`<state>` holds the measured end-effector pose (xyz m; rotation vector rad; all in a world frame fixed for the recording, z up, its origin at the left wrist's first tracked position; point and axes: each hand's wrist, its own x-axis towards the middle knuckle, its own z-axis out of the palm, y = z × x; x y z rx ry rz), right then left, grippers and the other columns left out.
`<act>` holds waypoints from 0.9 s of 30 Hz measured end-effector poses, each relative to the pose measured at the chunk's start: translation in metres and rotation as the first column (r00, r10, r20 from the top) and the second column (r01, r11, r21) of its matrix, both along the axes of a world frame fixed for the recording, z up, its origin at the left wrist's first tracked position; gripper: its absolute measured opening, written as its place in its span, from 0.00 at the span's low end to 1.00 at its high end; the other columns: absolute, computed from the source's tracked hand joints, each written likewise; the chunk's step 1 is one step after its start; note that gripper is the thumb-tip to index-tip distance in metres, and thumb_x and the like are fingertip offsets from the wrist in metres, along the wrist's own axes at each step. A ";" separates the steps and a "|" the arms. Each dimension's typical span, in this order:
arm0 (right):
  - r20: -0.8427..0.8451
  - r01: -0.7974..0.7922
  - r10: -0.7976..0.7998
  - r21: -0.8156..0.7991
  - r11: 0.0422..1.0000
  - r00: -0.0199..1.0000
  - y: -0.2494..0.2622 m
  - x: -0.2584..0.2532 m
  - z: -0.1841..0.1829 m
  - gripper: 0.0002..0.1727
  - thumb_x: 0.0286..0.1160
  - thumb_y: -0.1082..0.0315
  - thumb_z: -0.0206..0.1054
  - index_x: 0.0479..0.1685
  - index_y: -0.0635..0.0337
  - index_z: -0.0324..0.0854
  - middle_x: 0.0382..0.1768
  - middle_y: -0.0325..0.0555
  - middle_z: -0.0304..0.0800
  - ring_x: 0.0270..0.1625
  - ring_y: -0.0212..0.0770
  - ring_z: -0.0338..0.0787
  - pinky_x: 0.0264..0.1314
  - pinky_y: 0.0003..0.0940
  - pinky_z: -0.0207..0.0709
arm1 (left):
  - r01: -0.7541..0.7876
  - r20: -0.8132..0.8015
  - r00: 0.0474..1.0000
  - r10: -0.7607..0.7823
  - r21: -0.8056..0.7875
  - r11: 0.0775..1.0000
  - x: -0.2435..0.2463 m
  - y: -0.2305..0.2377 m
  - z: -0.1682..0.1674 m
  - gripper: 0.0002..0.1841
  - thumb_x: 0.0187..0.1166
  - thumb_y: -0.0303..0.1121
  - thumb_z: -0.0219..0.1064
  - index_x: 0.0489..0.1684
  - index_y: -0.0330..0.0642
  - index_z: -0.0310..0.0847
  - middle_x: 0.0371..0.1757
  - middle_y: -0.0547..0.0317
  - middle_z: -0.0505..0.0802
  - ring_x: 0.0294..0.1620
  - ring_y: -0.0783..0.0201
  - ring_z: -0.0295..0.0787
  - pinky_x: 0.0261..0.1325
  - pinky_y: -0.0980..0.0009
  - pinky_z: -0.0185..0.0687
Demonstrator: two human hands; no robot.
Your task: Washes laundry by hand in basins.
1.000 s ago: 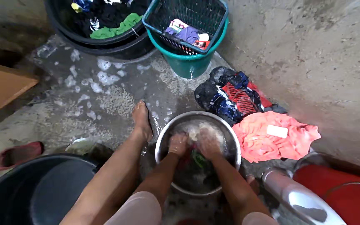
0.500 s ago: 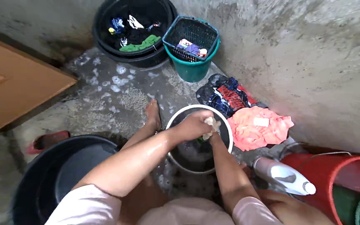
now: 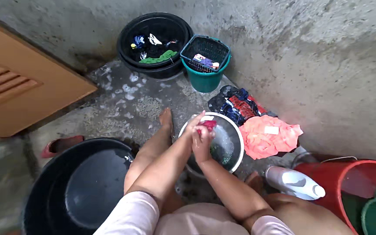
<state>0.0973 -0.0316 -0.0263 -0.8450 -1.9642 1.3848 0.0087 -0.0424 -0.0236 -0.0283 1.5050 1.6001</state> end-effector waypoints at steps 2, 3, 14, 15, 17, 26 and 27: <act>-0.050 0.102 -0.094 0.198 0.975 0.994 0.002 0.000 -0.004 0.17 0.75 0.58 0.65 0.23 0.56 0.90 0.33 0.47 0.93 0.53 0.55 0.87 0.69 0.54 0.72 | -0.079 -0.001 0.997 0.080 -0.110 0.991 0.004 0.006 -0.002 0.22 0.84 0.51 0.64 0.57 0.40 0.84 0.46 0.52 0.92 0.44 0.62 0.88 0.51 0.62 0.85; -0.076 0.145 -0.130 0.241 0.960 0.989 0.007 -0.003 -0.008 0.18 0.73 0.59 0.67 0.16 0.57 0.86 0.29 0.47 0.91 0.48 0.52 0.89 0.62 0.50 0.78 | -0.123 -0.028 0.992 0.120 -0.121 0.985 0.009 0.009 -0.003 0.18 0.83 0.45 0.65 0.55 0.39 0.83 0.44 0.52 0.90 0.43 0.61 0.87 0.48 0.62 0.84; 0.191 -0.153 0.441 -0.758 0.634 0.877 0.115 -0.007 -0.064 0.40 0.84 0.30 0.50 0.93 0.34 0.51 0.73 0.57 0.83 0.67 0.59 0.86 0.64 0.62 0.80 | -0.316 -0.017 0.949 0.316 -0.080 0.945 -0.039 -0.050 0.086 0.15 0.82 0.43 0.62 0.55 0.42 0.78 0.37 0.55 0.91 0.36 0.60 0.90 0.39 0.58 0.89; 0.296 -0.133 0.463 -0.709 0.693 0.836 0.126 0.003 -0.085 0.38 0.89 0.37 0.49 0.92 0.45 0.55 0.75 0.63 0.80 0.71 0.63 0.84 0.69 0.63 0.77 | -0.342 -0.022 0.940 0.341 -0.030 0.939 -0.045 -0.069 0.107 0.13 0.85 0.44 0.59 0.52 0.45 0.78 0.35 0.58 0.91 0.34 0.63 0.90 0.38 0.62 0.89; 0.604 -0.049 0.348 -0.455 0.889 0.717 0.133 0.034 -0.134 0.31 0.93 0.52 0.54 0.86 0.62 0.65 0.78 0.69 0.75 0.78 0.65 0.79 0.79 0.62 0.71 | -0.423 -0.053 0.903 0.426 0.046 0.905 -0.055 -0.116 0.144 0.12 0.86 0.46 0.58 0.50 0.50 0.79 0.36 0.62 0.91 0.37 0.65 0.90 0.40 0.64 0.90; 0.815 -0.804 0.570 -0.270 0.529 0.101 0.081 0.098 -0.215 0.30 0.77 0.73 0.65 0.79 0.36 0.80 0.92 0.45 0.61 0.95 0.61 0.52 0.88 0.74 0.49 | -0.642 -0.669 0.645 0.369 -0.213 0.737 -0.080 -0.351 0.128 0.15 0.87 0.46 0.61 0.61 0.49 0.75 0.43 0.69 0.90 0.40 0.72 0.90 0.48 0.67 0.91; 0.811 -0.718 0.531 -0.217 0.662 0.245 0.094 0.096 -0.211 0.26 0.76 0.75 0.64 0.73 0.44 0.84 0.87 0.52 0.68 0.91 0.61 0.61 0.88 0.69 0.56 | -0.658 -0.703 0.652 0.285 -0.337 0.673 -0.077 -0.358 0.120 0.20 0.83 0.47 0.65 0.65 0.45 0.74 0.45 0.67 0.90 0.41 0.73 0.89 0.48 0.68 0.90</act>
